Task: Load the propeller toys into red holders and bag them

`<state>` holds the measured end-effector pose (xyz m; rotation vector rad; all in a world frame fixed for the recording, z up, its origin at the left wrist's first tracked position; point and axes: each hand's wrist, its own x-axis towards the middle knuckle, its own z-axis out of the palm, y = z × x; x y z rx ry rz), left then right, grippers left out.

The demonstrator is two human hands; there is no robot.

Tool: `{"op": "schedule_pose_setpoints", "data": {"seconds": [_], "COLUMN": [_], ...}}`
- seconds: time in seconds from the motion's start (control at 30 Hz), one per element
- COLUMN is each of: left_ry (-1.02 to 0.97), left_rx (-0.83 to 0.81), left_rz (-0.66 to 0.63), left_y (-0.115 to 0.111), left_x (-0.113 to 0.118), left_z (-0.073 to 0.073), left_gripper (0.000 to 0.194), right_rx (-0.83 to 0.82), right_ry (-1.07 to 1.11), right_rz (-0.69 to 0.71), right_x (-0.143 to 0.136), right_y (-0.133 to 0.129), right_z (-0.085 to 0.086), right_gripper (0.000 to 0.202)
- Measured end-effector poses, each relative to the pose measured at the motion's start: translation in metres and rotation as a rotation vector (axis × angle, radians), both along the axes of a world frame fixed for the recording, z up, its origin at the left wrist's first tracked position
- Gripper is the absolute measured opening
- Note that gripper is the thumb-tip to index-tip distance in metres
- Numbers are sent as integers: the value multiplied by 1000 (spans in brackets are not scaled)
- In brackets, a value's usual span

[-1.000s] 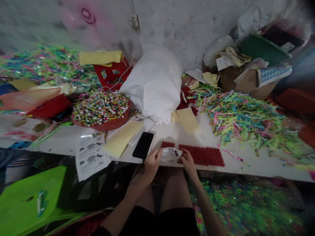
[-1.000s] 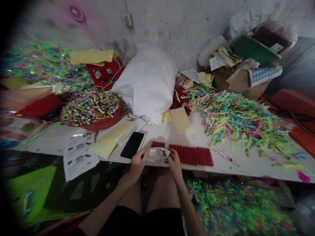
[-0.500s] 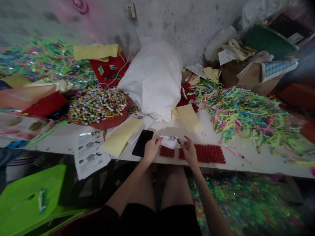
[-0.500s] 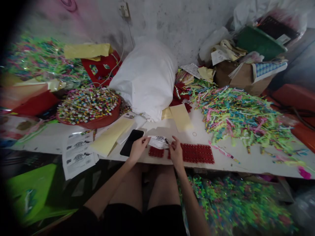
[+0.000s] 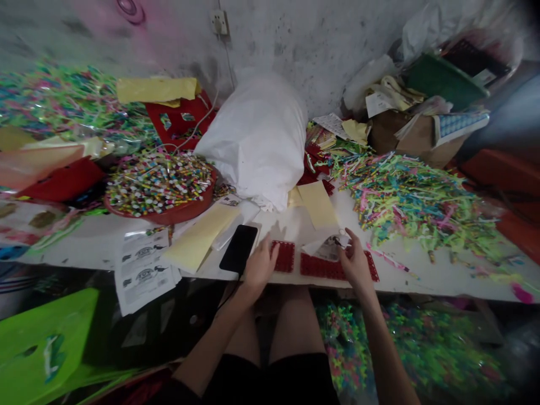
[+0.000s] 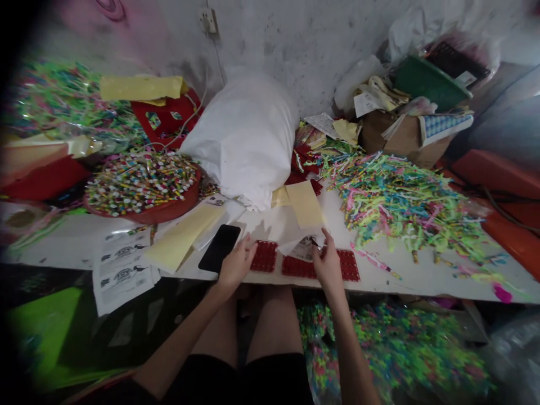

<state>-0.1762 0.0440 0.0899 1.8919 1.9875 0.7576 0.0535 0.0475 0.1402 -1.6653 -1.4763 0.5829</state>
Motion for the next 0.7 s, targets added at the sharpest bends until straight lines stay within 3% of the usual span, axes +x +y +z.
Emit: {"op": "schedule_pose_setpoints", "data": {"seconds": [0.13, 0.2, 0.3, 0.43, 0.53, 0.7], "left_ry": [111, 81, -7, -86, -160, -302], "left_rx": [67, 72, 64, 35, 13, -6], "left_rz": [-223, -322, -489, -632, -600, -337], "left_y": [-21, -24, -14, 9, 12, -19], "left_x": [23, 26, 14, -17, -32, -30], "left_z": [-44, -56, -61, -55, -50, -36], "left_gripper": [32, 28, 20, 13, 22, 29], "right_rx": [-106, -145, -149, -156, -175, -131], "right_ry": [-44, -74, -94, -90, -96, -99], "right_rz": [-75, -115, -97, -54, -55, -32], "right_x": [7, 2, -11, -33, -49, -72], "right_y": [-1, -4, -11, -19, -20, -21], "right_z": [-7, -14, -22, -28, -36, -49], "right_gripper": [69, 73, 74, 72, 72, 66]}}
